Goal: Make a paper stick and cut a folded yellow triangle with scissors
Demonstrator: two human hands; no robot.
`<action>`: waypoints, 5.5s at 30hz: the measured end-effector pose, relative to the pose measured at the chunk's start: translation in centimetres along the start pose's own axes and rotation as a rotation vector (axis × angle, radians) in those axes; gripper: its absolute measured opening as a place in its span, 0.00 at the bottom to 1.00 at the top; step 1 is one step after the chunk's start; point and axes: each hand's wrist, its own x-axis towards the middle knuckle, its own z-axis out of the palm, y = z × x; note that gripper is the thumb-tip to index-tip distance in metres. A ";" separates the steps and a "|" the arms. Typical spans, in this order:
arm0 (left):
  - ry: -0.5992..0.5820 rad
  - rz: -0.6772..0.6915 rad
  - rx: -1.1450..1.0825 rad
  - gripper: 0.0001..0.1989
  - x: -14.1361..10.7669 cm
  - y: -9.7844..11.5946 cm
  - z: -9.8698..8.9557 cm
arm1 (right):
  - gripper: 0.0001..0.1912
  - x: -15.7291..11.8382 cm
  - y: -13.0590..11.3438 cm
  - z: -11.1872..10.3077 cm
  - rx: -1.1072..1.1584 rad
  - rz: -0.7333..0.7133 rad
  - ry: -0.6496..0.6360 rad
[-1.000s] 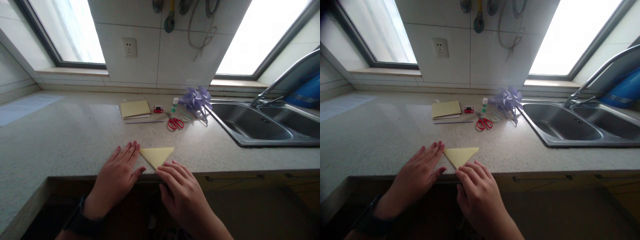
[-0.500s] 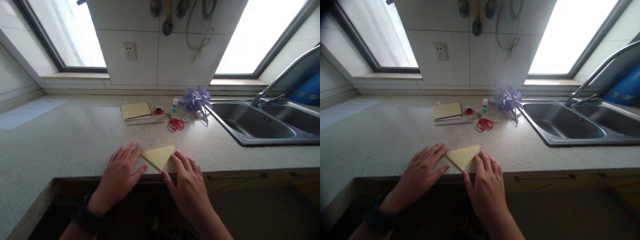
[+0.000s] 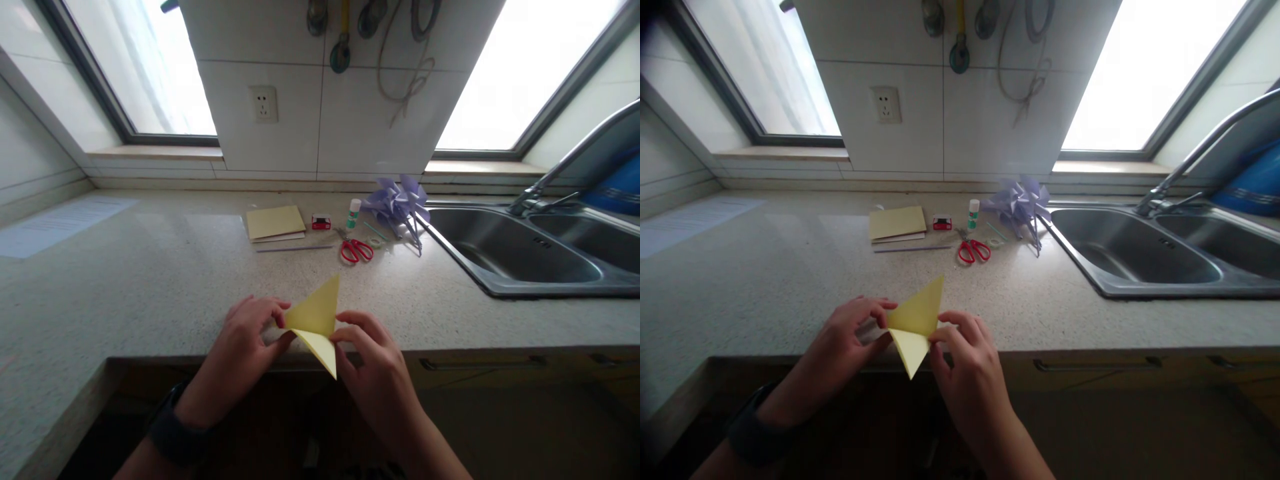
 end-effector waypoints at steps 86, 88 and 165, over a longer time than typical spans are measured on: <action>-0.112 -0.248 -1.153 0.25 5.7 -1.8 -0.2 | 0.22 19.2 12.7 -5.0 -0.370 0.436 -0.583; -0.141 -0.159 -1.145 0.21 6.3 -2.2 -0.6 | 0.22 19.1 13.2 -5.9 -0.220 0.407 -0.588; -0.321 0.007 -0.751 0.10 7.3 -5.7 -3.1 | 0.30 17.0 11.0 -2.1 0.918 0.292 -1.432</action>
